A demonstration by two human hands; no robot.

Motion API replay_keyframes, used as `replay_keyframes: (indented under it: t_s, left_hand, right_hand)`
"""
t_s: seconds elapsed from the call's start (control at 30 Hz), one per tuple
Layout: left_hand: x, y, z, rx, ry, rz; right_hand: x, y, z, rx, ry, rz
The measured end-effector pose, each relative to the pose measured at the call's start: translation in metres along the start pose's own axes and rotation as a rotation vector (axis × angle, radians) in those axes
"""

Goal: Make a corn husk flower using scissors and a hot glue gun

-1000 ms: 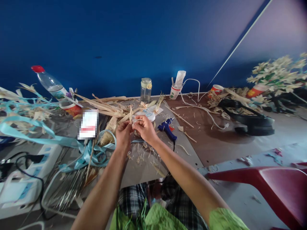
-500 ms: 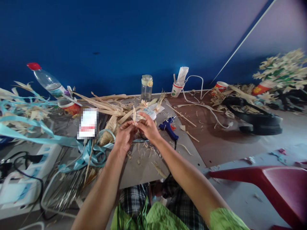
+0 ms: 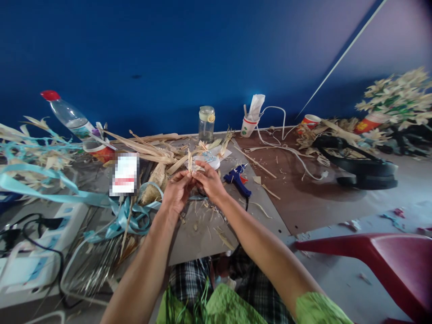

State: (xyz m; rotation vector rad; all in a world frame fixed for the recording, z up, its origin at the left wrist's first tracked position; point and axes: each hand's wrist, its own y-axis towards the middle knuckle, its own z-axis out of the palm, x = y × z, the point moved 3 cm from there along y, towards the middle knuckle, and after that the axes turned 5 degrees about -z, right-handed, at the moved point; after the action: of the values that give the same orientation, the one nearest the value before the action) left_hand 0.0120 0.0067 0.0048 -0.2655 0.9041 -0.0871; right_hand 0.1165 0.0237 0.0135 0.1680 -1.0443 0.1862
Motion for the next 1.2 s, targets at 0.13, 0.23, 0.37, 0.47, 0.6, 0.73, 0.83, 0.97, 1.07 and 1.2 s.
replay_keyframes:
  t_s: [0.13, 0.23, 0.37, 0.47, 0.6, 0.73, 0.83, 0.97, 1.07, 1.2]
  left_hand:
    - [0.001, 0.0, 0.0, 0.037, -0.01, -0.015]
    - [0.001, -0.001, 0.002, 0.06, -0.023, -0.033]
    - [0.0, -0.003, 0.004, 0.1, -0.035, -0.042]
    - [0.0, -0.002, 0.004, 0.113, -0.032, -0.051]
    - [0.002, -0.001, 0.002, 0.11, -0.015, -0.063]
    - [0.003, -0.001, 0.003, 0.118, 0.002, -0.059]
    - [0.002, -0.001, 0.004, 0.086, 0.035, -0.026]
    - [0.0, 0.0, 0.001, -0.051, 0.085, 0.055]
    - [0.001, 0.0, -0.001, -0.119, 0.106, 0.133]
    - [0.003, -0.002, 0.003, -0.059, 0.298, 0.185]
  right_hand:
    - [-0.003, 0.0, 0.0, -0.006, 0.046, 0.013]
    - [-0.003, 0.0, 0.001, -0.014, 0.052, 0.033]
    - [-0.004, -0.001, -0.001, -0.009, 0.017, 0.081]
    - [-0.007, -0.001, -0.004, -0.018, -0.016, 0.123]
    - [-0.012, 0.0, -0.007, -0.03, -0.058, 0.147]
    - [-0.016, 0.001, -0.008, -0.022, -0.083, 0.167]
    - [-0.015, 0.0, -0.007, 0.021, -0.117, 0.132]
    - [-0.005, -0.004, -0.01, -0.009, -0.424, -0.058]
    - [0.009, -0.006, -0.014, -0.093, -0.657, -0.309]
    - [0.014, -0.003, -0.013, -0.049, -0.639, -0.336]
